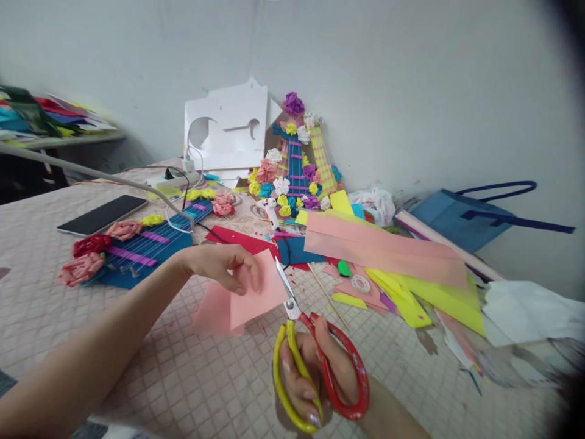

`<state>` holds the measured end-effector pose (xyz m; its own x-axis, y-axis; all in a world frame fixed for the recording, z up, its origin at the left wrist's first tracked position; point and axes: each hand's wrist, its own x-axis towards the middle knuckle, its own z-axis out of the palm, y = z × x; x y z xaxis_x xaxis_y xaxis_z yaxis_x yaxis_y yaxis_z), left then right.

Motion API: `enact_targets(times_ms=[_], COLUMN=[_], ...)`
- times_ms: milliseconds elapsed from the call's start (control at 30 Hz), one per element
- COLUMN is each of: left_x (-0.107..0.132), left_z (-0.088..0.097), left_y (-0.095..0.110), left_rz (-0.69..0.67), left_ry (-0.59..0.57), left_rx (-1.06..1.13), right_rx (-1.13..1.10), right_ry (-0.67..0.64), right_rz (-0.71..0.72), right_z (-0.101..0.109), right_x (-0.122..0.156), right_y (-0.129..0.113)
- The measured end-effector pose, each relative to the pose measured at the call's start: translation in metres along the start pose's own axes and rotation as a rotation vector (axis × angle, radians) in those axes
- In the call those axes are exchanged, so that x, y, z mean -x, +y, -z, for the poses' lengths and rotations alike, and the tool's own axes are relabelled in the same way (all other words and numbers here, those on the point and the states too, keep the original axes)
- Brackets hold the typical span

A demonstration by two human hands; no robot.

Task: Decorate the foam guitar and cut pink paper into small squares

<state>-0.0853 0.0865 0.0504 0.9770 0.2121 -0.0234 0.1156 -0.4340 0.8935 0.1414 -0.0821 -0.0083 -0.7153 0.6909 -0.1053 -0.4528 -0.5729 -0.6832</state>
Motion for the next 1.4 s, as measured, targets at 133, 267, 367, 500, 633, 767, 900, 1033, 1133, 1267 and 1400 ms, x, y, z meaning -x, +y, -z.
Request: enact_targets(times_ms=[133, 267, 367, 500, 633, 767, 900, 1033, 1133, 1267, 1400], left_x=[-0.004, -0.005, -0.004, -0.003, -0.003, -0.004, -0.007, -0.009, -0.01, -0.01, -0.009], left_z=[-0.003, -0.005, -0.004, -0.003, -0.003, -0.004, -0.008, -0.011, -0.012, -0.011, -0.01], left_y=[0.004, 0.003, 0.001, 0.001, 0.002, 0.004, 0.006, 0.008, 0.008, 0.007, 0.006], left_rz=[-0.06, -0.069, -0.072, -0.065, -0.049, -0.045, -0.064, -0.046, -0.034, -0.049, -0.052], left_ry=[-0.013, -0.02, -0.018, -0.008, -0.018, -0.031, -0.047, -0.065, -0.074, -0.067, -0.062], left_rx=[-0.005, -0.004, -0.004, -0.002, -0.018, -0.019, -0.008, -0.001, 0.005, -0.002, -0.02], right_rx=[-0.008, 0.002, 0.017, 0.021, 0.017, 0.017, 0.017, 0.037, 0.051, 0.043, 0.034], right_ry=[0.012, 0.022, 0.038, 0.07, 0.054, 0.04, 0.053, 0.06, 0.073, 0.091, 0.092], right_rz=[0.002, 0.012, 0.014, 0.036, 0.062, 0.05, 0.023, 0.015, 0.011, 0.01, 0.02], right_z=[0.002, 0.005, 0.005, 0.0, -0.002, 0.003, 0.007, 0.005, 0.003, 0.003, 0.005], right_x=[0.0, 0.0, 0.0, 0.0, -0.001, -0.001, 0.001, 0.001, 0.001, 0.0, 0.001], right_y=[0.001, 0.003, 0.004, 0.001, 0.002, 0.004, 0.005, 0.002, 0.001, 0.002, 0.003])
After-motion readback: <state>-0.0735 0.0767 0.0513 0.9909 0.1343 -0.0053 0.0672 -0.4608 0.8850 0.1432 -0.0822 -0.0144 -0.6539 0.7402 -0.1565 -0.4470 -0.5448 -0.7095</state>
